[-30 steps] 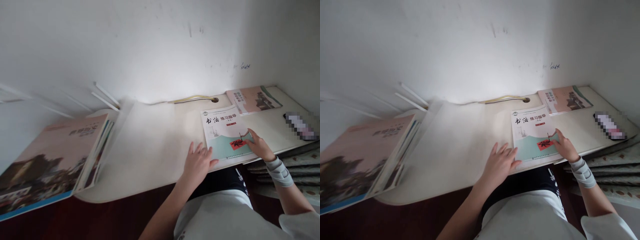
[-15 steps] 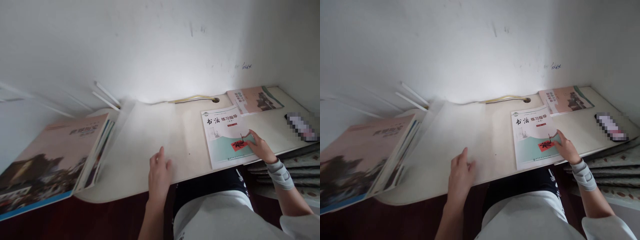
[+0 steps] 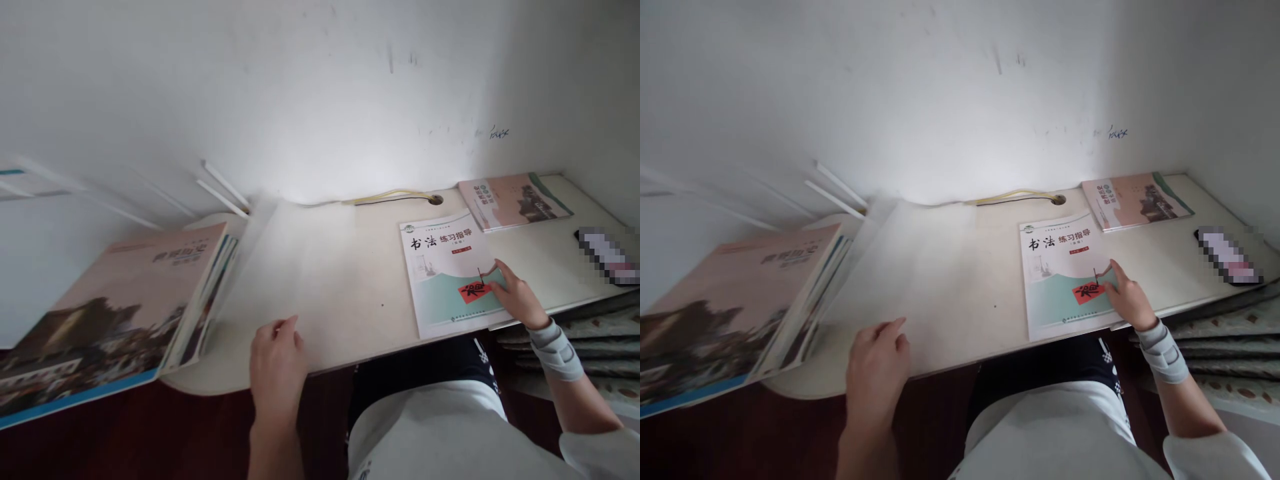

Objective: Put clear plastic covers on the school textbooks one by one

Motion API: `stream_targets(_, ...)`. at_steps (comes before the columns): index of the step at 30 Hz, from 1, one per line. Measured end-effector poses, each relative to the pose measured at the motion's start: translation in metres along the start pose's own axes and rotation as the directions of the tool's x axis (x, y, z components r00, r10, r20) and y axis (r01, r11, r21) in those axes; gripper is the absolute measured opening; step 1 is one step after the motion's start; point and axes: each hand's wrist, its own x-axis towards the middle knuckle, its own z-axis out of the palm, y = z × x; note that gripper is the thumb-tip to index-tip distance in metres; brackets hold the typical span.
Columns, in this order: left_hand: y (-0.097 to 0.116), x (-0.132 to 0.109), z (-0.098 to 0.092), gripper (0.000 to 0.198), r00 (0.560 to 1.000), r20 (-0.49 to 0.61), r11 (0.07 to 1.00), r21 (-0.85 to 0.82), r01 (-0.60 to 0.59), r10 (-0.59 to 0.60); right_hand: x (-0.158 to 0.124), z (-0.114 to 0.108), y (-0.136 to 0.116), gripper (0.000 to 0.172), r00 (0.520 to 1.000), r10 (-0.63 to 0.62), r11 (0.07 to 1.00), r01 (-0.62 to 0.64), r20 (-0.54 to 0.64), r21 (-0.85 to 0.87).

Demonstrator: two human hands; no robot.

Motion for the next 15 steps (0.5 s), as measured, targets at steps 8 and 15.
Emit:
stream_targets(8, 0.109, -0.003, 0.04, 0.034, 0.907, 0.076, 0.837, -0.422, -0.347, 0.415, -0.001, 0.001, -0.018, 0.053, 0.998, 0.065, 0.981, -0.066, -0.009, -0.182)
stream_targets(15, 0.149, -0.012, 0.078, 0.052, 0.874, 0.17, 0.858, -0.347, -0.379, 0.455, -0.003, 0.001, -0.001, 0.038, 0.994, -0.017, 0.991, 0.002, -0.109, -0.131)
